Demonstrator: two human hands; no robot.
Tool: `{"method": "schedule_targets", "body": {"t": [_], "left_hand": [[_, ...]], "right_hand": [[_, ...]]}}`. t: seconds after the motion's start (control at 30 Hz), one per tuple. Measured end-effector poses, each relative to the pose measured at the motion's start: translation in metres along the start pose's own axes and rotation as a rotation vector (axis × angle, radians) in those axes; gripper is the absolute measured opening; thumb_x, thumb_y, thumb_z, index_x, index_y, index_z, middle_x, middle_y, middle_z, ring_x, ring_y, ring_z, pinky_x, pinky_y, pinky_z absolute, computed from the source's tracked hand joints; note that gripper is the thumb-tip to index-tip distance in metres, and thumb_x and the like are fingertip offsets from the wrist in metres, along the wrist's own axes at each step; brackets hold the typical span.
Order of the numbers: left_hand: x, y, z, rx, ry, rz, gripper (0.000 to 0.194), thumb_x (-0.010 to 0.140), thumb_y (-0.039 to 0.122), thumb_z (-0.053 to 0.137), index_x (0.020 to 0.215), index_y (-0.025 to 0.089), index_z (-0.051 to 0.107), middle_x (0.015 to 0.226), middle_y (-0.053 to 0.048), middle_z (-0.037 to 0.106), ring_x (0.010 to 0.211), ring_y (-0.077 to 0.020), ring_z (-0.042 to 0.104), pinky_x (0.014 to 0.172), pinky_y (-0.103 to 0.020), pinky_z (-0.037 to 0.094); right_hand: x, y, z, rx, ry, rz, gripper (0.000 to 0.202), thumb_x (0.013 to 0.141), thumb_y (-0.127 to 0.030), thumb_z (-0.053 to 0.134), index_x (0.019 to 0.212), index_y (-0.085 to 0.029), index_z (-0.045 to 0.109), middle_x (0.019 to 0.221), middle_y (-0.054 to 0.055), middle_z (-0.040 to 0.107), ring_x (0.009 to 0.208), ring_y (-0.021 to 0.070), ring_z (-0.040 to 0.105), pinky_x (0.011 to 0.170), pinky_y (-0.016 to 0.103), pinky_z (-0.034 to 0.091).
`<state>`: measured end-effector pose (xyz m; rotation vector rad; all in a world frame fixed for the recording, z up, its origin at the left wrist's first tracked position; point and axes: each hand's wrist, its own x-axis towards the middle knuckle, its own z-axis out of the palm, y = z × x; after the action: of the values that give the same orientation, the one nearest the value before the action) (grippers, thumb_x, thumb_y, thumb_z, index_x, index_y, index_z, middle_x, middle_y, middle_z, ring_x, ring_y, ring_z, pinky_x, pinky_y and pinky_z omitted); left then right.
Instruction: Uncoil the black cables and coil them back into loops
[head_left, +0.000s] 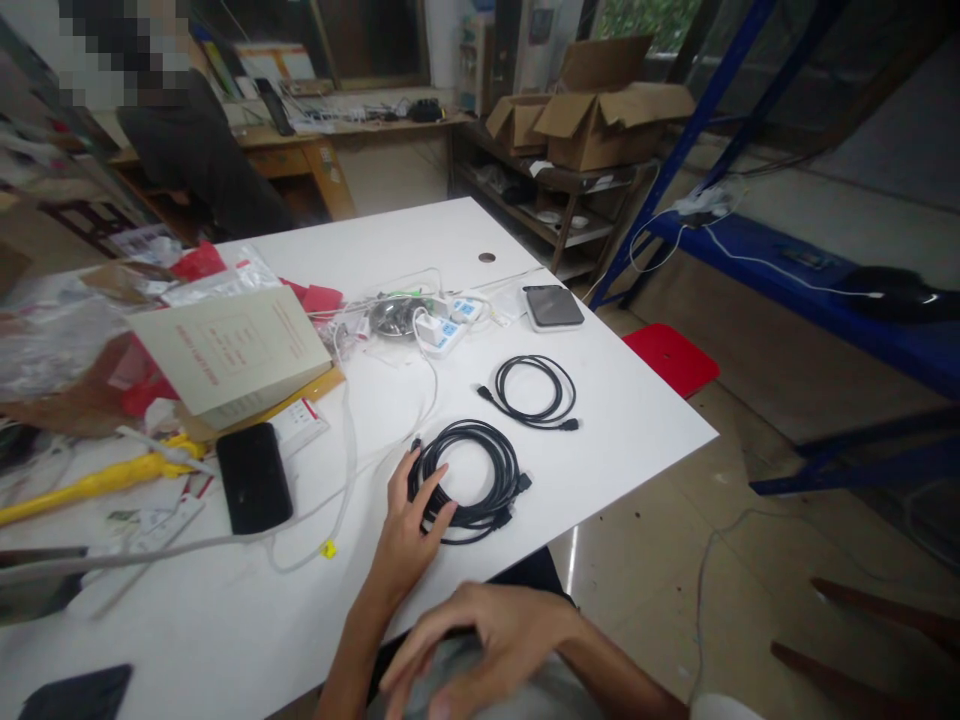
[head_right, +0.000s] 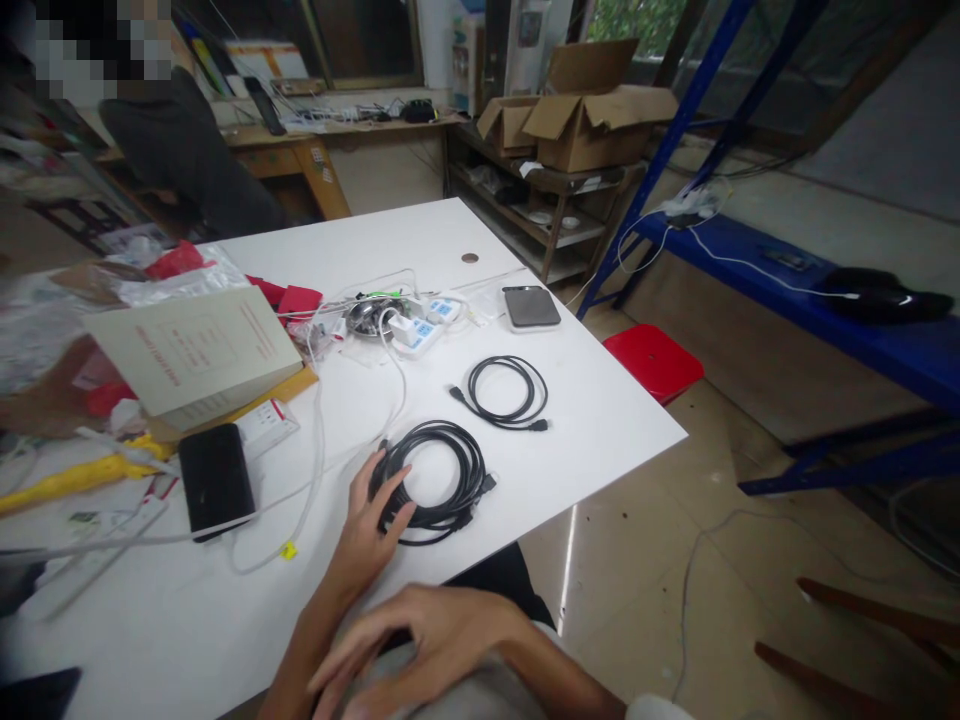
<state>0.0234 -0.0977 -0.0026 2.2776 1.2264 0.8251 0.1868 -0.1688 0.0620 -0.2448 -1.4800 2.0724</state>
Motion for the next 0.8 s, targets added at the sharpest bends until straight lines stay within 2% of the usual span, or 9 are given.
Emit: {"method": "schedule_targets", "body": {"t": [0.03, 0.1, 0.17, 0.23, 0.27, 0.37, 0.5, 0.67, 0.8], "left_hand": [[-0.002, -0.001, -0.001, 0.009, -0.015, 0.01, 0.056, 0.104, 0.033, 0.064, 0.158, 0.032, 0.051, 0.175, -0.014, 0.025, 0.162, -0.0389, 0.029, 0.128, -0.063, 0.037], [-0.003, -0.003, -0.004, 0.016, -0.044, 0.018, 0.069, 0.099, 0.037, 0.073, 0.161, 0.034, 0.044, 0.176, -0.015, 0.022, 0.162, -0.0414, 0.028, 0.126, -0.065, 0.039], [-0.003, -0.003, -0.005, 0.027, -0.06, 0.027, 0.08, 0.094, 0.039, 0.079, 0.163, 0.035, 0.04, 0.176, -0.016, 0.021, 0.163, -0.0429, 0.027, 0.126, -0.066, 0.039], [-0.002, -0.004, -0.005, 0.041, -0.065, 0.045, 0.086, 0.09, 0.04, 0.083, 0.164, 0.035, 0.039, 0.175, -0.017, 0.023, 0.162, -0.0437, 0.028, 0.126, -0.066, 0.038], [0.0, -0.004, -0.005, 0.046, -0.065, 0.052, 0.087, 0.089, 0.041, 0.084, 0.164, 0.034, 0.039, 0.175, -0.017, 0.024, 0.162, -0.0438, 0.029, 0.126, -0.067, 0.038], [0.004, -0.004, 0.0, 0.048, -0.052, 0.055, 0.085, 0.09, 0.043, 0.083, 0.163, 0.034, 0.039, 0.174, -0.017, 0.025, 0.161, -0.0432, 0.03, 0.126, -0.067, 0.039], [0.011, -0.001, 0.007, 0.058, -0.033, 0.046, 0.081, 0.091, 0.043, 0.082, 0.16, 0.032, 0.041, 0.173, -0.018, 0.027, 0.162, -0.0424, 0.029, 0.125, -0.066, 0.04], [0.023, 0.007, 0.016, 0.099, -0.017, 0.041, 0.079, 0.091, 0.047, 0.081, 0.157, 0.028, 0.043, 0.17, -0.021, 0.031, 0.159, -0.0431, 0.033, 0.123, -0.066, 0.042], [0.036, 0.013, 0.03, 0.13, 0.023, 0.036, 0.077, 0.092, 0.049, 0.079, 0.157, 0.027, 0.044, 0.167, -0.022, 0.035, 0.157, -0.045, 0.035, 0.12, -0.067, 0.043]], "right_hand": [[-0.014, -0.01, -0.008, -0.011, 0.156, -0.011, 0.061, 0.086, -0.061, 0.083, 0.138, -0.031, 0.071, 0.113, 0.002, 0.082, 0.106, 0.0211, 0.078, 0.099, 0.032, 0.059], [-0.043, -0.029, -0.027, -0.203, 0.53, 0.013, 0.04, 0.102, -0.052, 0.068, 0.13, -0.024, 0.073, 0.111, 0.007, 0.081, 0.107, 0.021, 0.076, 0.102, 0.037, 0.057], [-0.068, -0.041, -0.053, -0.443, 0.885, 0.039, 0.034, 0.105, -0.05, 0.063, 0.123, -0.023, 0.074, 0.106, 0.007, 0.08, 0.102, 0.0215, 0.075, 0.099, 0.038, 0.057], [-0.087, -0.041, -0.082, -0.753, 1.129, 0.077, 0.03, 0.104, -0.049, 0.065, 0.119, -0.025, 0.073, 0.116, 0.009, 0.077, 0.108, 0.0247, 0.072, 0.101, 0.042, 0.056], [-0.094, -0.037, -0.098, -0.919, 1.181, 0.082, 0.029, 0.104, -0.048, 0.064, 0.12, -0.025, 0.071, 0.122, 0.01, 0.075, 0.114, 0.0267, 0.07, 0.105, 0.045, 0.054], [-0.106, -0.021, -0.142, -1.314, 1.202, 0.104, 0.032, 0.106, -0.044, 0.059, 0.129, -0.024, 0.066, 0.131, 0.014, 0.069, 0.126, 0.0312, 0.062, 0.112, 0.052, 0.049], [-0.112, -0.014, -0.183, -1.566, 1.14, 0.159, 0.036, 0.107, -0.044, 0.058, 0.134, -0.02, 0.062, 0.136, 0.017, 0.063, 0.128, 0.0326, 0.057, 0.108, 0.052, 0.047], [-0.115, -0.026, -0.206, -1.688, 1.007, 0.279, 0.029, 0.108, -0.049, 0.057, 0.111, -0.021, 0.064, 0.111, 0.011, 0.069, 0.107, 0.0278, 0.061, 0.096, 0.043, 0.044], [-0.119, -0.025, -0.215, -1.794, 1.125, 0.378, 0.03, 0.111, -0.047, 0.053, 0.106, -0.02, 0.064, 0.105, 0.011, 0.07, 0.101, 0.0282, 0.06, 0.092, 0.043, 0.038]]}}
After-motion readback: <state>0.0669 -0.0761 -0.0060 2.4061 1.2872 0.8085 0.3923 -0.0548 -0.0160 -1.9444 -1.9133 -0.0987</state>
